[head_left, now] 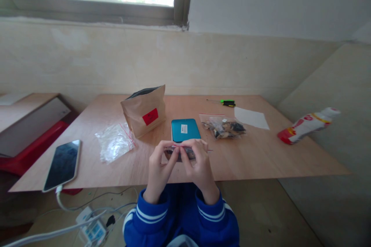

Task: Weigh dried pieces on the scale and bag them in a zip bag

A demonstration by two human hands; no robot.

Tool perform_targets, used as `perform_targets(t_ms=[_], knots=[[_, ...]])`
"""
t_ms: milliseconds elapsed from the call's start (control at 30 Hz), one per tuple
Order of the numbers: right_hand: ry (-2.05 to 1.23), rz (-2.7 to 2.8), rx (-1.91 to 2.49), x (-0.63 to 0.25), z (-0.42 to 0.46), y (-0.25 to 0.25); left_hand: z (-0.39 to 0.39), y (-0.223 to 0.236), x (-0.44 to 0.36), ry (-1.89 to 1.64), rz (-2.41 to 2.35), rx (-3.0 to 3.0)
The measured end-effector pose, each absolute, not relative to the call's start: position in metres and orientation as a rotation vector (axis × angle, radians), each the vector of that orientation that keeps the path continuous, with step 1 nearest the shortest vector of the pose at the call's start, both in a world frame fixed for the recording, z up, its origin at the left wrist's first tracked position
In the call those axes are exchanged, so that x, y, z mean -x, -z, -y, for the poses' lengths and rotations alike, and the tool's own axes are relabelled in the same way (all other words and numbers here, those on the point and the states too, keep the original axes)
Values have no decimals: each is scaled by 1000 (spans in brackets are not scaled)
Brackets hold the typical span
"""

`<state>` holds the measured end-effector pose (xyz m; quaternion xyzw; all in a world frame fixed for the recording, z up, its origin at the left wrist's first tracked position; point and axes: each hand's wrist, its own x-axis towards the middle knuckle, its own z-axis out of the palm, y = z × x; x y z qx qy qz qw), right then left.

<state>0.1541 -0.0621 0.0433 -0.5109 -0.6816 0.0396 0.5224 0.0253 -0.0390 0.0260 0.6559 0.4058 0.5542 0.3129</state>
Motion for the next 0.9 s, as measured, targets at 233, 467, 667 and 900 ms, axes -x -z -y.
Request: perform_targets(t_ms=[233, 467, 667, 900], knots=[[11, 1539, 1201, -151, 59, -36, 43, -27, -21, -1408, -1103, -1854], [-89, 1602, 1249, -157, 52, -31, 40, -24, -18, -1631, -1173, -1740], [9, 1568, 1267, -161, 47, -20, 36, -22, -11, -1580, -1138, -1699], [145, 1555, 1270, -159, 48, -17, 34, -21, -12, -1373, -1025, -1734]])
